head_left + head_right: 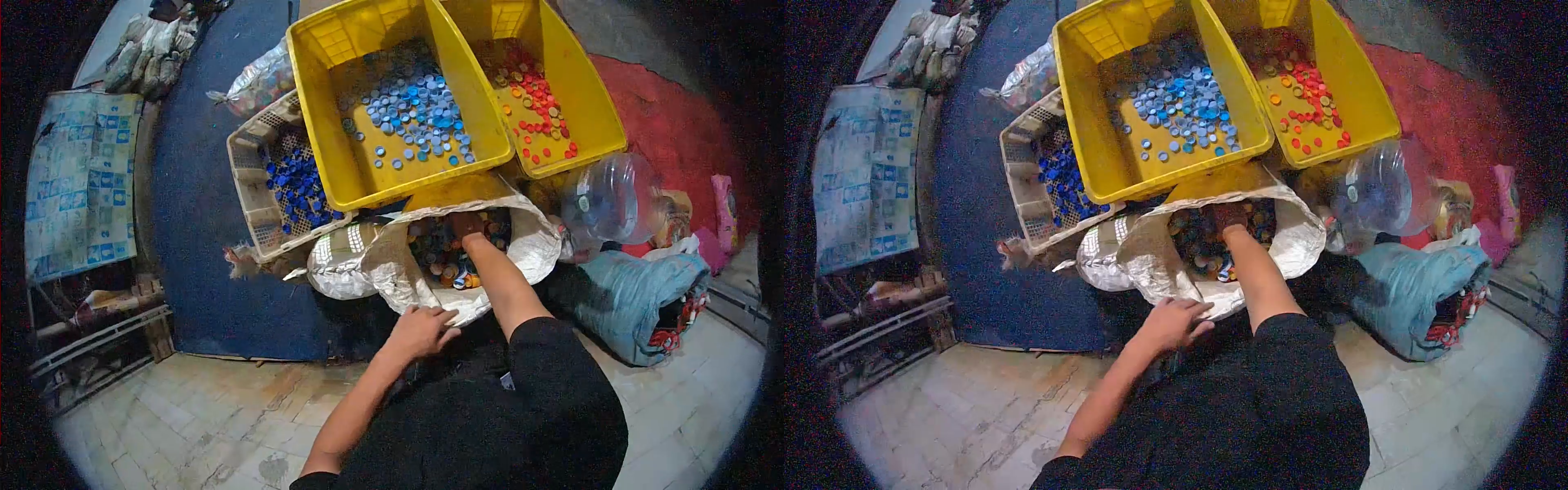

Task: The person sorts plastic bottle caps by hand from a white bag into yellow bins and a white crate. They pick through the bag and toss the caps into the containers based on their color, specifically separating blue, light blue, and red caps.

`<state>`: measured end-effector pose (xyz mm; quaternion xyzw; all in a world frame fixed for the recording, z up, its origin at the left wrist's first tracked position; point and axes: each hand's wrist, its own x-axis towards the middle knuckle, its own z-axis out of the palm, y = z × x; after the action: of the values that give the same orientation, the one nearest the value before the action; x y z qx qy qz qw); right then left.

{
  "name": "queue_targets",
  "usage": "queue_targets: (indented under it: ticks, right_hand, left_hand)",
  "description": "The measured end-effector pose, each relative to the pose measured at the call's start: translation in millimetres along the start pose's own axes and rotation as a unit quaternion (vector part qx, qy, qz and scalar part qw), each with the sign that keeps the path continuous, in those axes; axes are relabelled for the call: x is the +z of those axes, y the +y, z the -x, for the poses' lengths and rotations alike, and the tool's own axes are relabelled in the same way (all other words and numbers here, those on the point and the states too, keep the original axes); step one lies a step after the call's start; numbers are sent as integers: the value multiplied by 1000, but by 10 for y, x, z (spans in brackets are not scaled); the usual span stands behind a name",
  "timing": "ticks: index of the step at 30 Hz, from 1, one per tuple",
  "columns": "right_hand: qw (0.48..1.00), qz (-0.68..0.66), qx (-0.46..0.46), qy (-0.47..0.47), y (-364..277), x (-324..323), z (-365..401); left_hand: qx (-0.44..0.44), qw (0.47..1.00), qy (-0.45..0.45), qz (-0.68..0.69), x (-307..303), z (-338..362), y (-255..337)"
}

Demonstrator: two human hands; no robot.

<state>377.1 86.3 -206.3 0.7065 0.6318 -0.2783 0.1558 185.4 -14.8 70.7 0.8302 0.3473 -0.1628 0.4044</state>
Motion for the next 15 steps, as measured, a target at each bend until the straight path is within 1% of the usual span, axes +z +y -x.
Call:
queue_targets:
  ticks: [1,2,4,5,6,7,8,9,10,11,12,13,14,15]
  right_hand:
    - [999,-5,-4,-44,-21,-154,152]
    - [999,2,-7,-44,-29,-184,263]
    - [992,-23,-79,92,-21,-221,509]
    - [992,-16,-83,94,6,-148,499]
    - [996,-62,-42,-40,12,-83,472]
    - [980,-105,0,-171,46,-46,457]
    - [981,-97,-4,-168,79,-145,622]
    - [956,-286,-20,-66,135,-265,823]
    - [884,-464,-40,34,174,-435,1020]
    - [887,-458,-49,39,177,-611,1211]
    - [849,-519,-74,66,171,-789,1422]
    - [806,-576,-97,89,171,-960,1615]
    - [810,-571,-102,88,163,-1142,1787]
    - [780,-612,-117,63,144,-1320,1938]
  left_hand:
    - [-3,1000,31,-3,20,-8,-56]
    - [-5,999,36,2,-10,-12,-64]
    - [-39,996,73,20,-61,0,-52]
    - [-44,994,95,33,-50,4,-53]
    - [-44,993,102,37,-43,22,-31]
    - [-52,990,115,66,-52,37,4]
    - [-60,985,129,96,-59,63,45]
    - [-44,979,165,112,-62,85,79]
    - [-46,976,181,112,-51,97,134]
    - [-67,956,212,192,-27,115,197]
    - [-84,929,238,271,-5,112,264]
    - [-85,909,268,308,21,96,318]
    - [-94,900,268,330,48,76,347]
    - [-88,878,291,370,65,50,398]
